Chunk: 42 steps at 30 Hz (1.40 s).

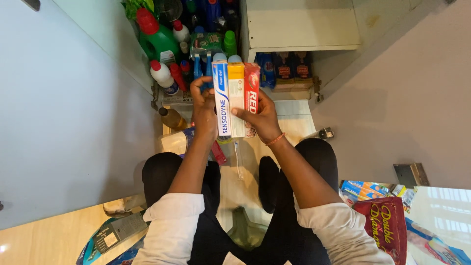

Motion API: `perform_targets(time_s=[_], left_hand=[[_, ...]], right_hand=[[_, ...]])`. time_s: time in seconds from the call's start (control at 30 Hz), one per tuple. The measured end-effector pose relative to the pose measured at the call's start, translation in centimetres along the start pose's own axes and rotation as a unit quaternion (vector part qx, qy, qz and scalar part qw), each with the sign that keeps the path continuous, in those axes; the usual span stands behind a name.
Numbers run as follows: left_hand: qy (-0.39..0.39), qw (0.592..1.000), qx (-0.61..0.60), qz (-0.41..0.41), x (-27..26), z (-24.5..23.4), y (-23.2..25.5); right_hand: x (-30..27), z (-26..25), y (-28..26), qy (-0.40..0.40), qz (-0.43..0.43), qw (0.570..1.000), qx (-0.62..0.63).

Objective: Organizing and checking various toiletry and cleaning items in a bathroom cabinet.

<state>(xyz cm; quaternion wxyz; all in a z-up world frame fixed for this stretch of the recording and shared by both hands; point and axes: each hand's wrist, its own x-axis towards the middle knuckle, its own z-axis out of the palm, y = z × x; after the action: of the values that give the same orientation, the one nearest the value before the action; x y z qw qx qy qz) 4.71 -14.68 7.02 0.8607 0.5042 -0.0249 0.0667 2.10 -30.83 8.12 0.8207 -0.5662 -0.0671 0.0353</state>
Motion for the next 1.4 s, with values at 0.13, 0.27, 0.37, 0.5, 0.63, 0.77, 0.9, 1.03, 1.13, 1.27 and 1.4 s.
perform_targets(time_s=[0.13,0.27,0.37,0.5,0.63,0.77,0.9,1.03,1.13,1.27,1.4], left_hand=[[-0.016,0.999,0.024,0.029,-0.5,-0.1,-0.8],[-0.048,0.998,0.006,0.039,-0.9,0.2,-0.6],[-0.077,0.997,-0.012,0.02,-1.3,1.3,1.2],[-0.12,0.993,0.016,0.007,-1.0,1.7,1.6],[-0.132,0.991,0.001,-0.007,-0.9,1.2,1.0],[-0.147,0.989,-0.006,-0.021,-1.2,1.6,1.3],[-0.138,0.99,0.014,-0.008,-1.1,1.8,0.7],[-0.109,0.986,0.12,0.025,-1.3,1.6,0.5],[-0.08,0.972,0.221,0.027,-1.3,1.4,-0.3],[-0.061,0.972,0.227,0.029,-1.1,1.0,-0.5],[-0.018,0.978,0.209,-0.002,-0.4,-0.2,-1.8]], right_hand=[[-0.2,0.7,-0.7,0.014,-0.024,0.999,-0.026],[0.1,0.4,-0.7,0.041,-0.025,0.999,-0.023],[0.4,-0.2,-0.7,0.055,-0.025,0.998,-0.026],[0.5,-0.8,-1.1,0.044,-0.012,0.999,-0.01],[0.5,-0.7,-1.5,0.044,-0.034,0.998,-0.033],[0.3,-0.9,-1.3,0.049,-0.04,0.997,-0.041],[0.5,-0.9,-0.4,0.046,-0.076,0.992,-0.094],[0.6,-0.3,0.9,0.074,-0.116,0.986,-0.088],[0.2,0.2,0.0,0.087,-0.136,0.981,-0.109],[-0.1,0.5,-1.1,0.105,-0.095,0.953,-0.266],[-0.2,-0.5,-1.6,-0.002,-0.148,0.935,-0.322]])
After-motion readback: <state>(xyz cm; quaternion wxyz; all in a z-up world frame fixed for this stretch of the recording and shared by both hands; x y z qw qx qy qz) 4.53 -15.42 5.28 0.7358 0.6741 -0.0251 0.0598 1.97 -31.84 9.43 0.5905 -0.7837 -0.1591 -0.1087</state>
